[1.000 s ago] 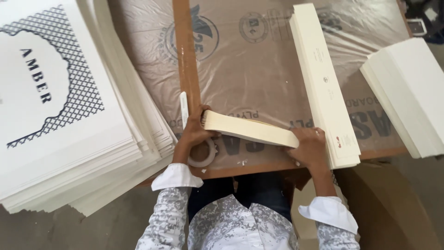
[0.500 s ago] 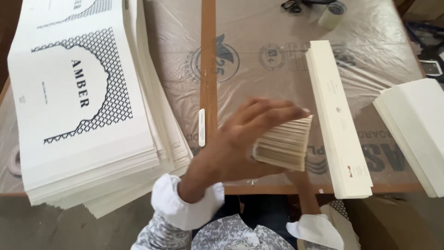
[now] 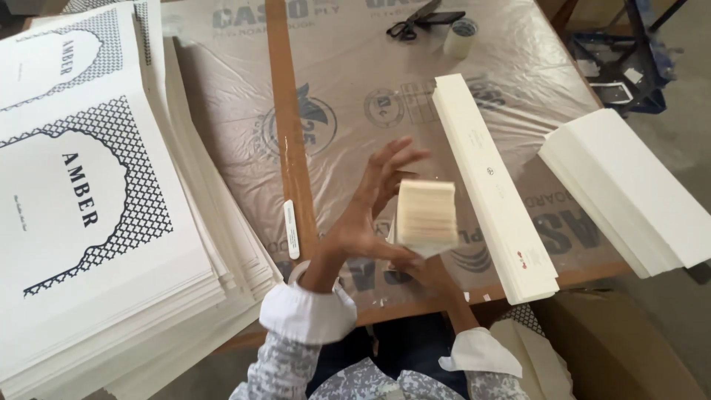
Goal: Taping and stacking long strips of paper on a workbench in a manufacturing setting.
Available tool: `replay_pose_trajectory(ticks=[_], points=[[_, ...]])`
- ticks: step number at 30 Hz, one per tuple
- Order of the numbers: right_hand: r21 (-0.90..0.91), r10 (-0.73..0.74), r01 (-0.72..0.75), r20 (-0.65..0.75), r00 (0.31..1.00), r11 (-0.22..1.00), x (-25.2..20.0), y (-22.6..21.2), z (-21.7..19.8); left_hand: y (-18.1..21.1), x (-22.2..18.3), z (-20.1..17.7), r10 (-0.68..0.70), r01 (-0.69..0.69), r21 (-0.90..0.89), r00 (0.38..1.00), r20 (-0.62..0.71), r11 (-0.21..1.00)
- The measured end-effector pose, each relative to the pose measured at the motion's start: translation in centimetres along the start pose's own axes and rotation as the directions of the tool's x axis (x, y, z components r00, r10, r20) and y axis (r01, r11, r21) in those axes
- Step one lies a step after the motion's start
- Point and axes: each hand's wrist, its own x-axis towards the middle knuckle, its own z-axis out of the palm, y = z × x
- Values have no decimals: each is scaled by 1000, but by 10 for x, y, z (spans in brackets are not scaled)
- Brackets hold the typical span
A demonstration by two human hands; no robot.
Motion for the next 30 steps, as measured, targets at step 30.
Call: replay_pose_trajectory(ticks=[30], points=[[-439, 529, -359, 366, 766, 824, -63, -140, -102, -140, -98, -2, -308, -120, -881, 908, -283, 459]])
